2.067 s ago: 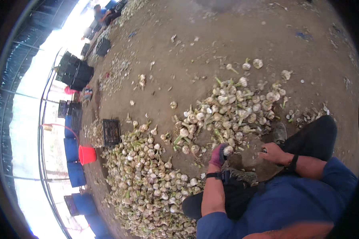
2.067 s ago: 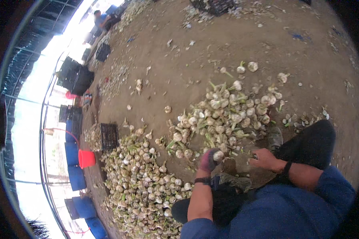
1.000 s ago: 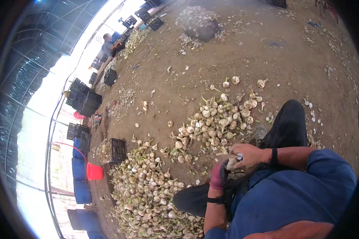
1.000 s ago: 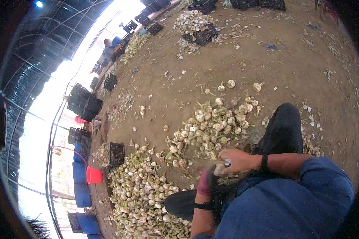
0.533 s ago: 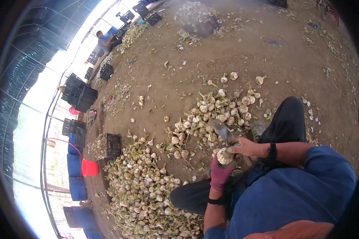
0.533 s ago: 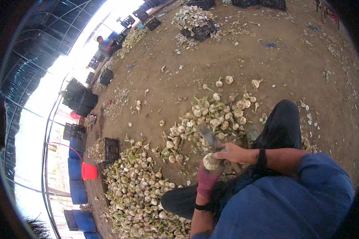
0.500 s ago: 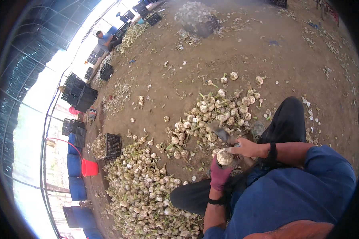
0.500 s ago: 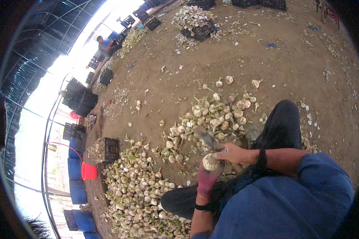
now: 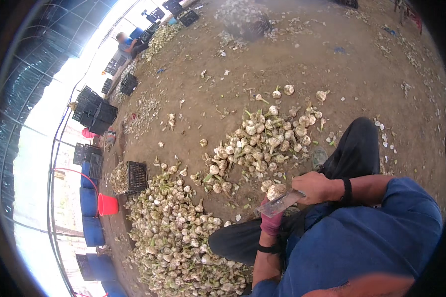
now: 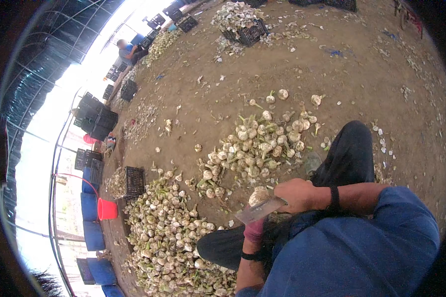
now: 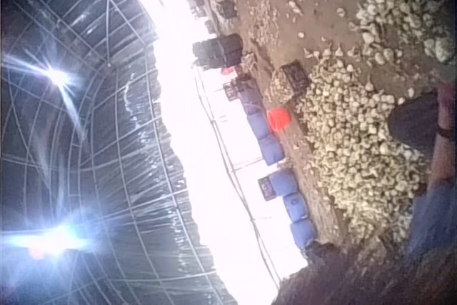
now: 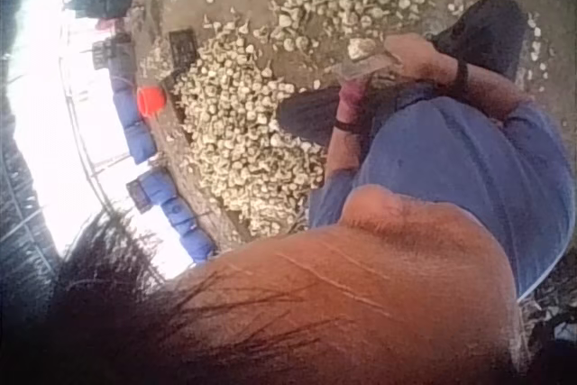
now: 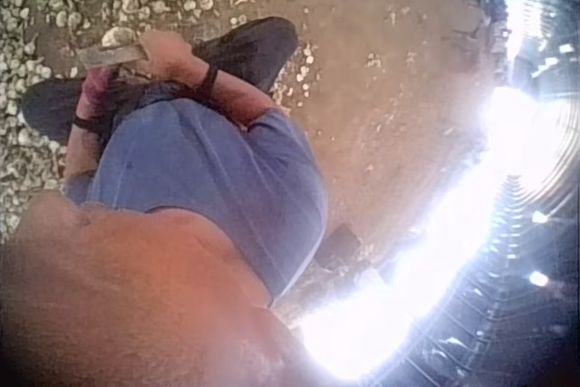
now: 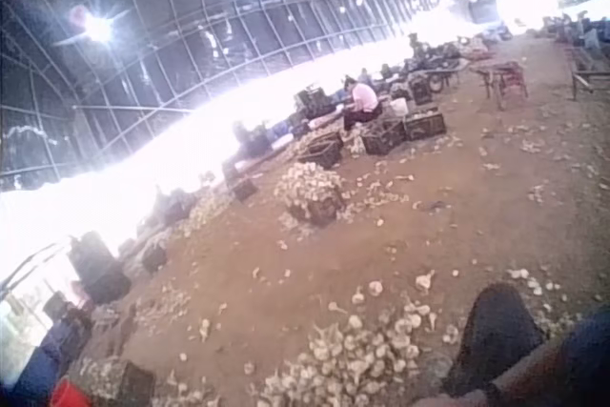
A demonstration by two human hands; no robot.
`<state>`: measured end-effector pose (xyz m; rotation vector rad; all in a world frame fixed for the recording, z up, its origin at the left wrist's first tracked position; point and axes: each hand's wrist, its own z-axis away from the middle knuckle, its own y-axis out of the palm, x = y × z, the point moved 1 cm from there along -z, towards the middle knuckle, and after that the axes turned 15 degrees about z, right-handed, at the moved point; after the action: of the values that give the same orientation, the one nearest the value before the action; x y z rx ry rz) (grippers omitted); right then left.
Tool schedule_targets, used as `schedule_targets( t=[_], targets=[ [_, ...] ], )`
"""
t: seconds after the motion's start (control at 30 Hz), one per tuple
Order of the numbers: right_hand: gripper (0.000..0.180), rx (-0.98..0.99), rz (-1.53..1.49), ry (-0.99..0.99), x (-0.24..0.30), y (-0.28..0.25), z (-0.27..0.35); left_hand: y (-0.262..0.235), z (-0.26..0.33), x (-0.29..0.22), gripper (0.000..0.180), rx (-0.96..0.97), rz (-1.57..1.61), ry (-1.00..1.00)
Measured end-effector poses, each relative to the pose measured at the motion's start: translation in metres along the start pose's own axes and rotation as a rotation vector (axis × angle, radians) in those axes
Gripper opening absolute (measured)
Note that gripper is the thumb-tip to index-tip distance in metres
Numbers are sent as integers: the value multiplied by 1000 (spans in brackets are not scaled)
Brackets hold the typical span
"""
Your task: The person sits on the ground and uses a knife to trim the stems and roots of garlic bulbs. They pick up individual bulbs from a large pile, cut the ends, and place the trimmed bulbs into a separate pile.
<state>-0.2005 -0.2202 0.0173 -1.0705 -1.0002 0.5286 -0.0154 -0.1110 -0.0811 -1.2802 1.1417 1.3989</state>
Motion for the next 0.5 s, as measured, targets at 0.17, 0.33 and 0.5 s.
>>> schedule_targets(
  t=[0.17, 0.33, 0.5],
  targets=[
    [38, -15, 11, 27, 2, 7, -3, -5, 8, 8, 35, -26, 167, -98],
    [38, -90, -8, 6, -9, 20, -6, -9, 1, -28, 22, 138, -361, -45],
    [28, -8, 13, 97, -22, 42, -22, -4, 2, -40, 22, 46, -140, 42]
  ],
)
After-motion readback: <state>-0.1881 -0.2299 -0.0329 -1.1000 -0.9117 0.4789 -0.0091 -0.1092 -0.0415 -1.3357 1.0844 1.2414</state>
